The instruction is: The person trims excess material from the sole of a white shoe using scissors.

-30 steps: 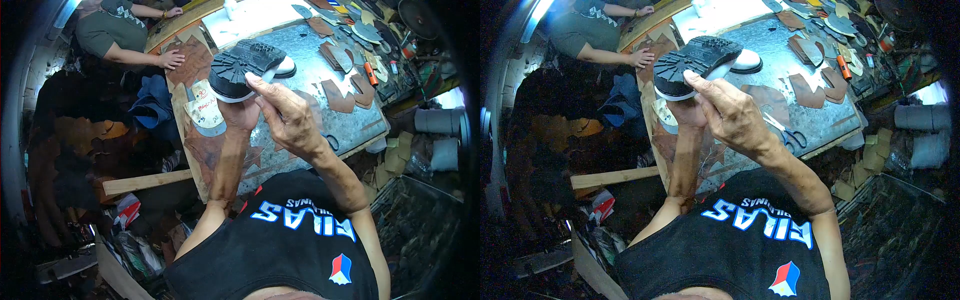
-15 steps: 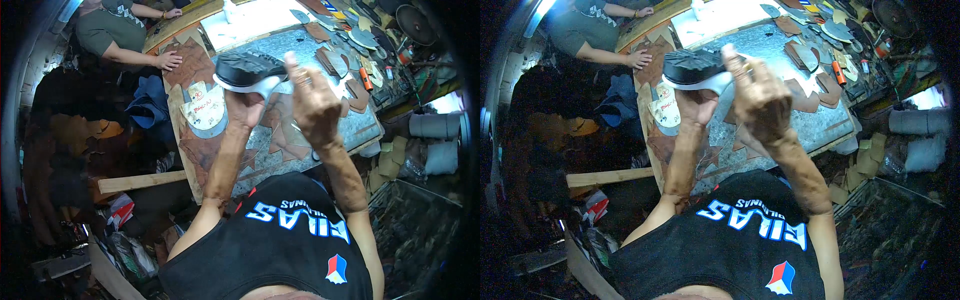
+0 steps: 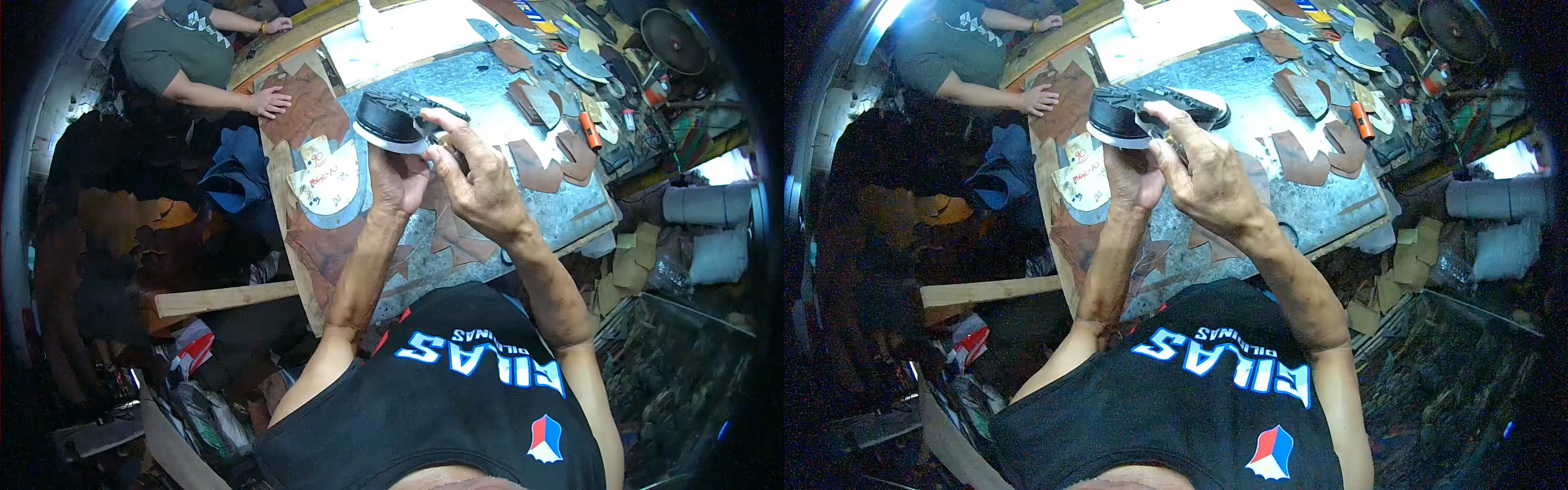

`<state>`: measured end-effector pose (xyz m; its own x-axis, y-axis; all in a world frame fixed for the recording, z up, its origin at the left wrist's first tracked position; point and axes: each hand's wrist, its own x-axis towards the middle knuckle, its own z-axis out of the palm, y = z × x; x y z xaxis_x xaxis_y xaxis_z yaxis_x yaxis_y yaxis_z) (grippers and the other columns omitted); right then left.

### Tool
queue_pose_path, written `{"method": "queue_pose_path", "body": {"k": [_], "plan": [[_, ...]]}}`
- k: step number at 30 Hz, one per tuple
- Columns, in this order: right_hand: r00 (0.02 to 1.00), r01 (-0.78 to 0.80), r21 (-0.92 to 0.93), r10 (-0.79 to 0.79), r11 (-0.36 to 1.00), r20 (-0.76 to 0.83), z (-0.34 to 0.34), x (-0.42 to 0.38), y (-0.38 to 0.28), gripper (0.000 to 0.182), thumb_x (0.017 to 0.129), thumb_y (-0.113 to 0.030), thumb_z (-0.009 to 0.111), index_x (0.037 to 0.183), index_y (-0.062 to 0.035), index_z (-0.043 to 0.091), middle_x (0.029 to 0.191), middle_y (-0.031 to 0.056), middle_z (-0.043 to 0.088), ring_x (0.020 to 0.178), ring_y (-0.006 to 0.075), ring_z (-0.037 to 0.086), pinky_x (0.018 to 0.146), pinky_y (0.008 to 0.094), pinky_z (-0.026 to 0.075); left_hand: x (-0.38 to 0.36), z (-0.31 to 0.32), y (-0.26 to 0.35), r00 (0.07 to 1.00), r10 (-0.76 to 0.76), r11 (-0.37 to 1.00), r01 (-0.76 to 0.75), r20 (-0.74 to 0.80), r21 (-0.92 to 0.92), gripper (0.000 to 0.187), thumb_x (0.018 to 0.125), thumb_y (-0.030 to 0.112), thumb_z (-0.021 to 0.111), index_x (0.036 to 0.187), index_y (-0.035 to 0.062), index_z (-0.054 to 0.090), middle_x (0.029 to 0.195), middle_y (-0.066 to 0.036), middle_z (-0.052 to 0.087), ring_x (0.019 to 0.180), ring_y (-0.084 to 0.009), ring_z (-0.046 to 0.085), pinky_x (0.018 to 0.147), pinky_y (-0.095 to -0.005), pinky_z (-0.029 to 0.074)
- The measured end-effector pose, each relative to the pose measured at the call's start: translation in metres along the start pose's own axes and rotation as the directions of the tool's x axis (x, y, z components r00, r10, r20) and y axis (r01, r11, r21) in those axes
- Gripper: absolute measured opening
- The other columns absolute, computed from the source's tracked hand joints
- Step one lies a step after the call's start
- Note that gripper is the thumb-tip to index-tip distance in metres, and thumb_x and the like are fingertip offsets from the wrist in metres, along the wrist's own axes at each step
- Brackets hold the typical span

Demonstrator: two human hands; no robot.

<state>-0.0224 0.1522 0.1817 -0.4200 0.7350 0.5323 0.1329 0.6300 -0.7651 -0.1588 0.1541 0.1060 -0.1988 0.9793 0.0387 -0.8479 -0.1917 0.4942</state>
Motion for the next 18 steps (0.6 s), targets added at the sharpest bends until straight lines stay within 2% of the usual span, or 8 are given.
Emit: {"method": "queue_pose_path", "body": {"k": [1,2,5,7,10,13,17,18], "plan": [[0.994,-0.101,0.074,0.098,0.992,0.042,0.000,0.000,-0.003,0.039,0.091,-0.007,0.055,0.128,-0.0020,0.049,0.086,0.0231,0.064,0.077,0.0319,0.067,0.068,0.0393,0.051,-0.001,0.000,0.001,1.000,0.002,1.000,-0.002,-0.002,0.000,0.054,0.091,0.055,0.052,0.122,0.0120,0.056,0.119,-0.003,0.061,0.109,-0.0165,0.057,0.090,-0.0352,0.049],[0.994,-0.101,0.074,0.098,0.992,0.044,0.003,0.000,-0.002,0.039,0.091,-0.007,0.055,0.128,-0.0020,0.049,0.086,0.0231,0.064,0.077,0.0319,0.067,0.068,0.0393,0.051,-0.001,0.000,0.001,1.000,0.008,1.000,-0.008,0.011,0.000,0.053,0.091,0.055,0.052,0.122,0.0119,0.056,0.119,-0.003,0.061,0.109,-0.0162,0.057,0.089,-0.0345,0.049],[0.996,-0.087,0.100,0.086,0.991,0.014,0.007,0.000,0.001,0.040,0.091,-0.007,0.055,0.130,-0.0040,0.048,0.078,0.0167,0.063,0.068,0.0248,0.064,0.062,0.0359,0.049,-0.001,-0.003,0.003,0.999,0.018,1.000,-0.018,0.040,0.005,0.053,0.091,0.055,0.053,0.122,0.0117,0.056,0.118,-0.003,0.060,0.108,-0.0157,0.058,0.086,-0.0329,0.051],[0.978,-0.190,0.074,0.182,0.979,0.103,0.002,0.002,-0.004,0.041,0.091,-0.007,0.055,0.131,-0.0049,0.048,0.076,0.0134,0.064,0.064,0.0168,0.062,0.059,0.0319,0.047,-0.002,-0.005,0.004,0.998,0.020,1.000,-0.021,0.055,0.012,0.053,0.090,0.055,0.053,0.122,0.0117,0.056,0.118,-0.003,0.060,0.107,-0.0154,0.058,0.084,-0.0321,0.051],[0.971,-0.215,0.053,0.207,0.975,0.122,0.001,0.003,-0.008,0.040,0.092,-0.008,0.054,0.131,-0.0055,0.048,0.074,0.0106,0.063,0.063,0.0120,0.058,0.057,0.0298,0.046,-0.002,-0.004,0.004,0.999,0.021,0.999,-0.022,0.040,0.029,0.055,0.089,0.056,0.054,0.121,0.0115,0.056,0.117,-0.003,0.061,0.106,-0.0146,0.058,0.081,-0.0308,0.052],[0.970,-0.230,0.171,0.211,0.958,0.123,0.005,-0.001,-0.002,0.039,0.092,-0.008,0.054,0.131,-0.0057,0.048,0.073,0.0101,0.062,0.063,0.0131,0.059,0.057,0.0301,0.046,-0.004,-0.003,0.004,1.000,0.021,1.000,-0.021,-0.010,0.015,0.054,0.090,0.055,0.054,0.121,0.0114,0.057,0.115,-0.002,0.062,0.104,-0.0147,0.058,0.079,-0.0302,0.051],[0.966,-0.249,0.205,0.228,0.947,0.121,0.005,-0.002,-0.005,0.038,0.092,-0.007,0.053,0.130,-0.0059,0.049,0.075,0.0113,0.063,0.063,0.0138,0.059,0.058,0.0304,0.047,-0.001,-0.019,0.006,0.995,-0.020,0.999,0.024,0.100,-0.043,0.050,0.091,0.052,0.053,0.120,0.0116,0.057,0.115,-0.002,0.062,0.104,-0.0152,0.058,0.081,-0.0322,0.050],[0.970,-0.230,0.142,0.215,0.963,0.115,0.004,-0.003,-0.007,0.038,0.092,-0.007,0.053,0.130,-0.0059,0.049,0.079,0.0129,0.064,0.065,0.0168,0.061,0.059,0.0320,0.048,0.000,-0.022,0.006,0.989,-0.016,0.998,0.025,0.147,-0.061,0.049,0.092,0.051,0.053,0.120,0.0118,0.057,0.115,-0.002,0.062,0.104,-0.0153,0.058,0.082,-0.0330,0.050]]}}
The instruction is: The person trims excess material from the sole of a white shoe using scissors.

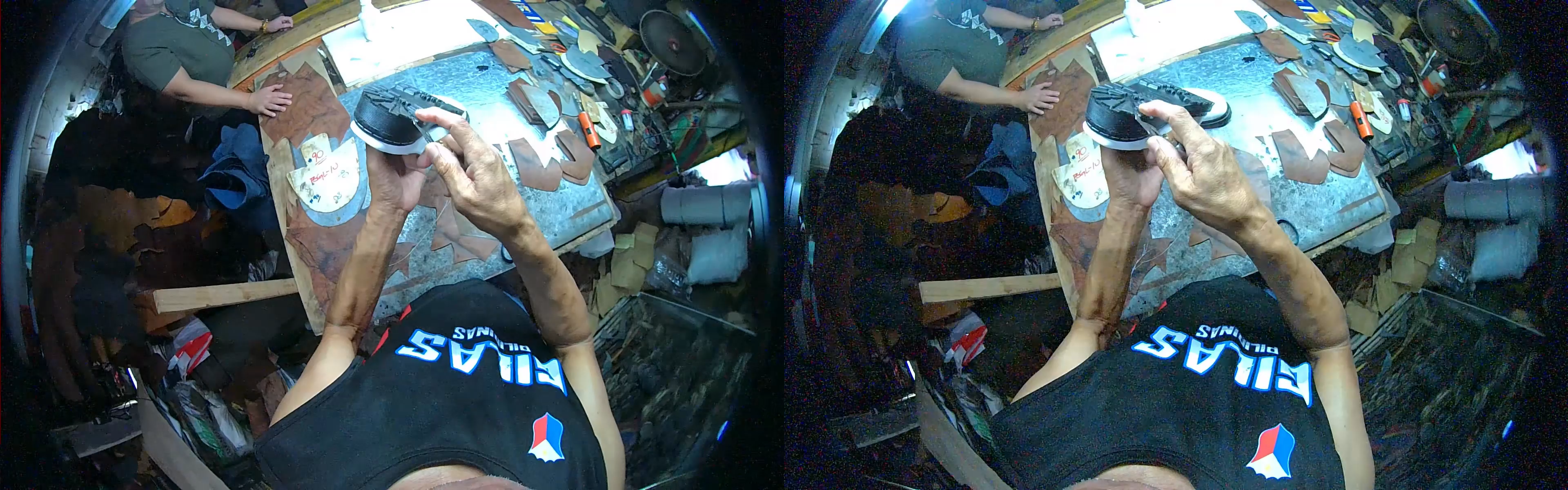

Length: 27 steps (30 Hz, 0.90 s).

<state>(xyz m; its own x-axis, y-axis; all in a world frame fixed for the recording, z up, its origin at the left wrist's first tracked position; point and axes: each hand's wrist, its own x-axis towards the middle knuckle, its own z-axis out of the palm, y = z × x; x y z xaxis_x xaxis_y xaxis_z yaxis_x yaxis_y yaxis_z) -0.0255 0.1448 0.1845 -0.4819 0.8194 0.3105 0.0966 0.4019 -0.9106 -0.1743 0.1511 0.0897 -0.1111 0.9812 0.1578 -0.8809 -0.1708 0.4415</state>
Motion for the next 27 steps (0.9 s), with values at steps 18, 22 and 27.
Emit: {"method": "queue_pose_path", "body": {"k": [18,22,27], "plan": [[0.914,0.120,-0.468,-0.282,0.875,-0.292,-0.066,-0.038,0.051,0.031,0.091,-0.006,0.054,0.121,-0.0002,0.056,0.111,0.0215,0.064,0.097,0.0359,0.064,0.084,0.0395,0.052,-0.001,-0.041,0.025,0.976,-0.010,0.977,-0.036,-0.215,-0.209,0.047,0.086,0.035,0.061,0.125,0.0086,0.059,0.128,-0.007,0.060,0.121,-0.0230,0.054,0.107,-0.0415,0.038],[0.908,-0.338,-0.512,0.131,0.790,-0.398,-0.121,-0.065,0.161,0.038,0.092,-0.017,0.050,0.128,-0.0034,0.051,0.112,0.0241,0.059,0.104,0.0346,0.059,0.090,0.0438,0.048,-0.010,0.018,0.018,0.965,0.124,0.990,-0.137,-0.232,-0.041,0.056,0.080,0.033,0.069,0.128,0.0063,0.056,0.129,-0.009,0.058,0.122,-0.0270,0.052,0.111,-0.0448,0.032],[0.857,-0.511,-0.629,0.285,0.586,-0.430,-0.181,-0.083,0.249,0.046,0.086,-0.010,0.048,0.132,-0.0057,0.046,0.098,0.0251,0.050,0.094,0.0430,0.055,0.080,0.0502,0.048,-0.010,0.018,0.018,0.989,0.081,0.977,-0.104,-0.127,-0.189,0.065,0.073,0.031,0.077,0.128,0.0039,0.054,0.134,-0.010,0.054,0.127,-0.0289,0.048,0.112,-0.0474,0.029]]}}
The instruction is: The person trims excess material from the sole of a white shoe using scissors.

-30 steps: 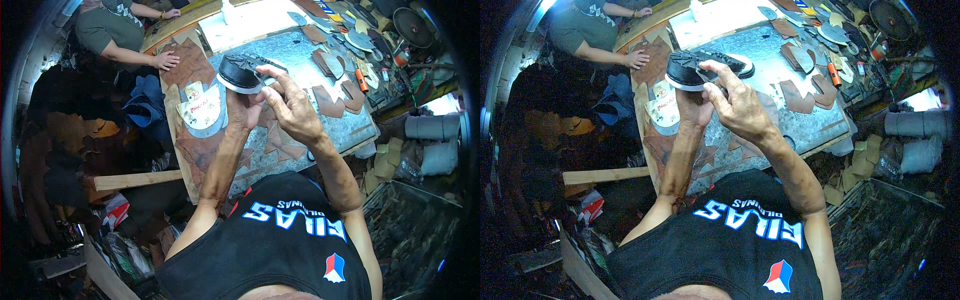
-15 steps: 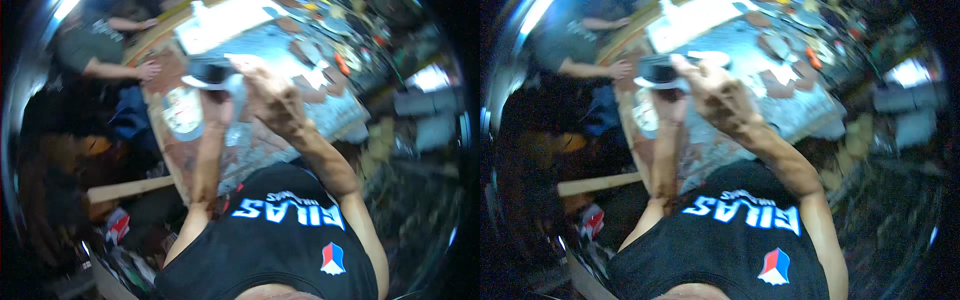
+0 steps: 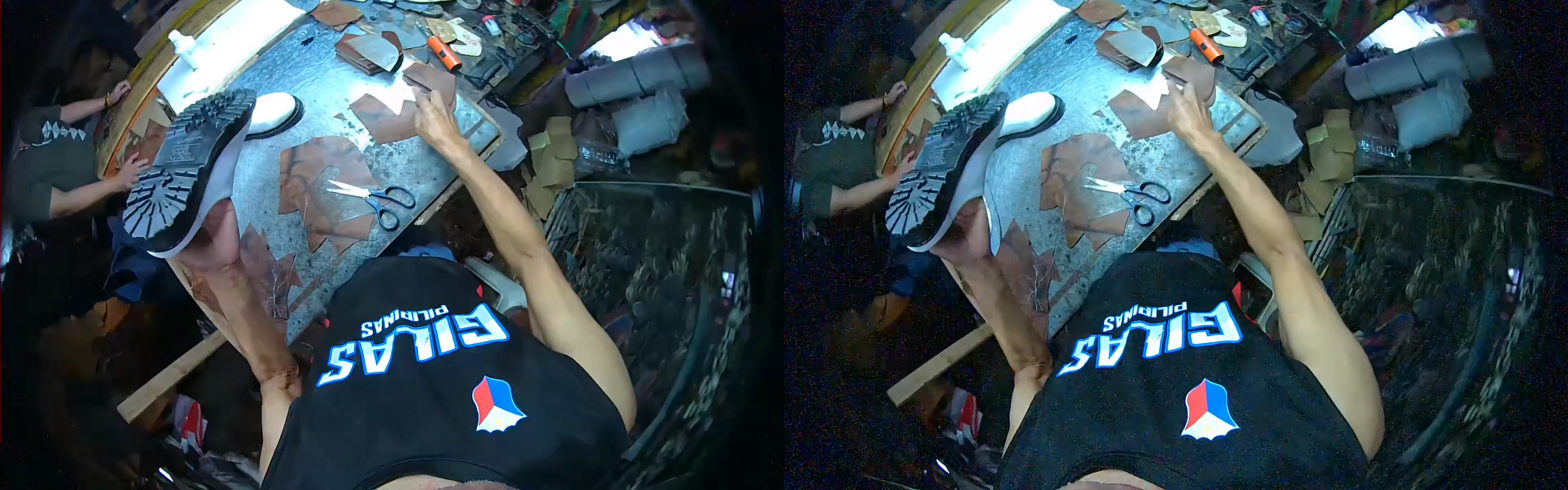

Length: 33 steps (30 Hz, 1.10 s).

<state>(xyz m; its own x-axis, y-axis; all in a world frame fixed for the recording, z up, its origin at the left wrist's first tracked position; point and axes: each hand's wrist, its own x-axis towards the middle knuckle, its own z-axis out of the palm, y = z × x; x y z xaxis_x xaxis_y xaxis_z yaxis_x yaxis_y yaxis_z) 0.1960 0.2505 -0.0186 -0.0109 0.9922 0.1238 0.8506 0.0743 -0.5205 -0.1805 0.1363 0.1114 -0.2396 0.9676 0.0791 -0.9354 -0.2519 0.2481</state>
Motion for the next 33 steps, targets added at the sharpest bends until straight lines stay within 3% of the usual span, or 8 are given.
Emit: {"method": "queue_pose_path", "body": {"k": [8,11,16,24,30,31,32,33], "plan": [[0.947,0.261,-0.456,-0.318,0.851,-0.051,0.026,0.018,0.047,0.041,0.085,-0.012,0.052,0.125,-0.0083,0.053,0.101,0.0147,0.056,0.094,0.0328,0.054,0.081,0.0505,0.042,0.010,0.004,-0.035,0.981,0.100,0.995,-0.104,-0.165,-0.011,0.049,0.069,0.029,0.072,0.112,0.0044,0.066,0.123,-0.011,0.063,0.118,-0.0289,0.056,0.110,-0.0518,0.031],[0.912,0.372,-0.301,-0.406,0.878,-0.054,0.009,-0.012,0.015,0.032,0.085,-0.014,0.057,0.116,-0.0056,0.057,0.099,0.0154,0.056,0.092,0.0337,0.053,0.077,0.0456,0.044,0.010,0.012,-0.050,0.959,0.209,0.951,-0.154,-0.192,0.268,0.065,0.066,0.045,0.075,0.121,0.0111,0.062,0.128,-0.007,0.060,0.124,-0.0272,0.051,0.111,-0.0506,0.027],[0.784,0.503,0.023,-0.467,0.864,0.408,0.004,-0.109,-0.052,0.043,0.082,-0.017,0.066,0.120,-0.0035,0.051,0.096,0.0172,0.054,0.092,0.0361,0.052,0.080,0.0455,0.042,0.016,-0.022,-0.050,0.948,0.066,0.998,-0.067,-0.310,0.009,0.054,0.078,0.046,0.067,0.117,0.0092,0.062,0.121,-0.007,0.064,0.117,-0.0244,0.056,0.110,-0.0469,0.033],[0.834,0.425,-0.130,-0.332,0.896,0.441,0.006,-0.131,-0.060,0.051,0.081,-0.009,0.062,0.129,-0.0013,0.044,0.095,0.0202,0.052,0.087,0.0384,0.055,0.074,0.0481,0.044,0.005,-0.013,-0.046,0.979,0.013,0.997,0.002,-0.204,0.072,0.065,0.086,0.055,0.058,0.130,0.0072,0.049,0.130,-0.007,0.056,0.123,-0.0257,0.050,0.109,-0.0483,0.036],[0.833,0.518,-0.042,-0.493,0.854,0.250,0.009,-0.133,-0.027,0.048,0.084,-0.001,0.056,0.130,0.0031,0.043,0.091,0.0186,0.059,0.077,0.0341,0.061,0.070,0.0427,0.050,0.000,-0.008,-0.031,0.978,-0.039,0.977,0.081,-0.207,0.198,0.064,0.086,0.057,0.059,0.127,0.0083,0.051,0.128,-0.008,0.056,0.119,-0.0244,0.054,0.105,-0.0450,0.041],[0.894,0.152,0.365,-0.285,0.919,0.345,-0.001,-0.132,-0.026,0.050,0.086,-0.006,0.059,0.133,0.0014,0.042,0.093,0.0161,0.059,0.079,0.0293,0.063,0.072,0.0379,0.051,-0.001,-0.003,-0.027,0.981,-0.054,0.953,0.106,-0.186,0.284,0.065,0.088,0.057,0.056,0.130,0.0083,0.048,0.127,-0.008,0.056,0.117,-0.0228,0.056,0.102,-0.0425,0.045],[0.850,-0.282,0.639,-0.123,0.716,0.513,-0.013,-0.132,-0.031,0.053,0.088,-0.011,0.062,0.136,-0.0003,0.041,0.096,0.0135,0.060,0.081,0.0245,0.064,0.074,0.0330,0.052,-0.002,0.001,-0.022,0.983,-0.069,0.921,0.128,-0.169,0.368,0.065,0.090,0.057,0.053,0.132,0.0083,0.045,0.127,-0.007,0.056,0.114,-0.0212,0.058,0.098,-0.0401,0.048],[0.877,-0.325,0.815,-0.170,0.479,0.449,-0.024,-0.134,-0.040,0.057,0.091,-0.013,0.063,0.139,-0.0009,0.037,0.097,0.0085,0.058,0.077,0.0157,0.062,0.071,0.0284,0.051,0.002,-0.008,-0.017,0.986,-0.071,0.874,0.134,-0.149,0.467,0.066,0.091,0.059,0.049,0.132,0.0079,0.046,0.121,-0.007,0.061,0.106,-0.0192,0.063,0.092,-0.0372,0.053]]}}
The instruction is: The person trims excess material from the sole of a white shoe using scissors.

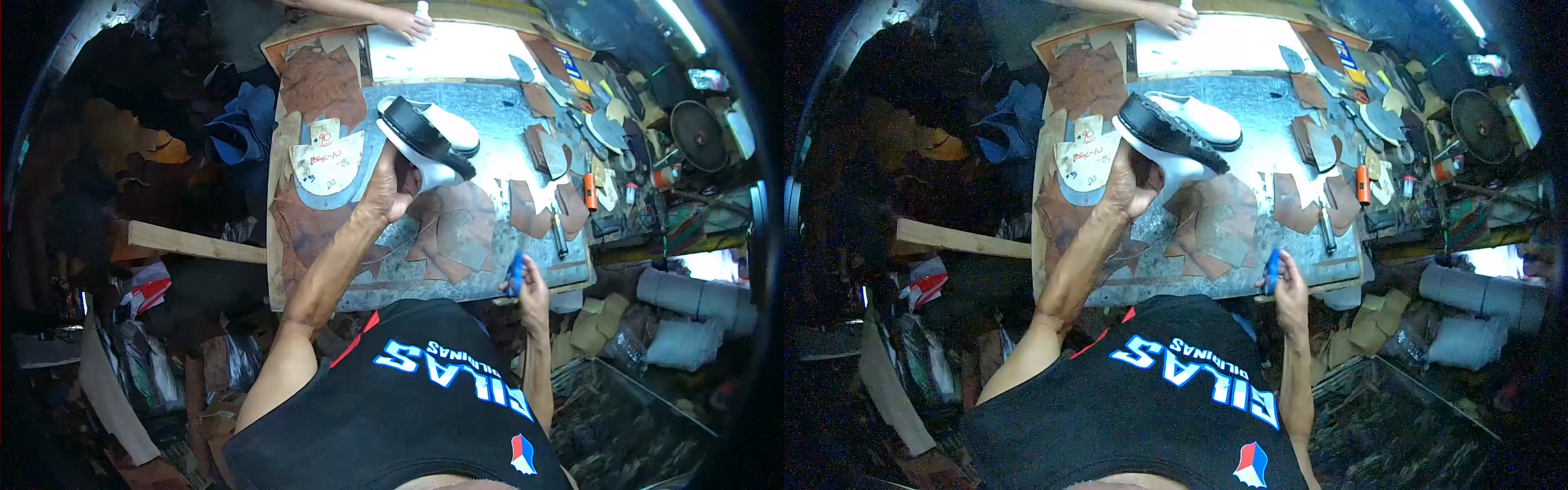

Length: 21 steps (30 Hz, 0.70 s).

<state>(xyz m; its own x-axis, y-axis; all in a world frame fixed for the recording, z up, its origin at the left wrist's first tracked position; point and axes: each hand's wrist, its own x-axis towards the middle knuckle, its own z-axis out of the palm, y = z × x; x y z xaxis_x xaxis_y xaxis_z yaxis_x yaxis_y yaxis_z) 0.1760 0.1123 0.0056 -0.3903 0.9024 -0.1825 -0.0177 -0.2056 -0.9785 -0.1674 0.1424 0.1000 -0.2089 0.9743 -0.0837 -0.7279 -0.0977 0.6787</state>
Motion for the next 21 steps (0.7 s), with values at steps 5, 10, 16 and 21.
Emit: {"method": "queue_pose_path", "body": {"k": [5,10,16,21], "plan": [[0.959,-0.146,0.379,0.036,0.914,0.282,0.052,-0.007,-0.095,0.066,0.085,-0.014,0.069,0.140,-0.0011,0.035,0.099,0.0101,0.061,0.072,0.0175,0.063,0.065,0.0262,0.051,-0.007,0.025,0.020,0.998,-0.060,0.995,0.059,0.014,0.075,0.067,0.092,0.062,0.045,0.125,0.0048,0.053,0.111,-0.009,0.065,0.089,-0.0073,0.066,0.063,-0.0176,0.055],[0.883,0.459,-0.569,-0.418,0.682,0.213,0.090,0.025,-0.145,0.059,0.078,-0.019,0.075,0.128,0.0009,0.051,0.085,0.0071,0.063,0.069,0.0176,0.060,0.065,0.0313,0.044,0.000,-0.002,0.020,0.978,-0.063,0.933,-0.014,0.201,0.359,0.063,0.094,0.060,0.041,0.118,0.0052,0.060,0.090,-0.003,0.070,0.047,0.0051,0.043,0.039,-0.0091,0.032],[0.764,0.527,-0.838,-0.510,0.141,0.395,0.093,0.051,-0.191,0.062,0.071,-0.019,0.080,0.125,-0.0014,0.055,0.091,0.0113,0.064,0.072,0.0223,0.057,0.070,0.0353,0.043,-0.005,-0.004,0.026,0.966,-0.026,0.871,-0.105,0.257,0.481,0.061,0.094,0.058,0.043,0.109,0.0022,0.061,0.077,-0.001,0.063,0.052,0.0021,0.043,0.045,-0.0134,0.038],[0.763,0.564,-0.803,-0.492,0.190,0.419,0.096,0.050,-0.195,0.060,0.075,-0.011,0.075,0.131,-0.0031,0.053,0.093,0.0121,0.064,0.077,0.0217,0.060,0.070,0.0351,0.047,-0.002,-0.015,0.022,0.960,-0.001,0.875,-0.136,0.282,0.465,0.059,0.094,0.056,0.043,0.110,0.0021,0.061,0.077,-0.002,0.063,0.054,0.0008,0.044,0.045,-0.0148,0.034]]}}
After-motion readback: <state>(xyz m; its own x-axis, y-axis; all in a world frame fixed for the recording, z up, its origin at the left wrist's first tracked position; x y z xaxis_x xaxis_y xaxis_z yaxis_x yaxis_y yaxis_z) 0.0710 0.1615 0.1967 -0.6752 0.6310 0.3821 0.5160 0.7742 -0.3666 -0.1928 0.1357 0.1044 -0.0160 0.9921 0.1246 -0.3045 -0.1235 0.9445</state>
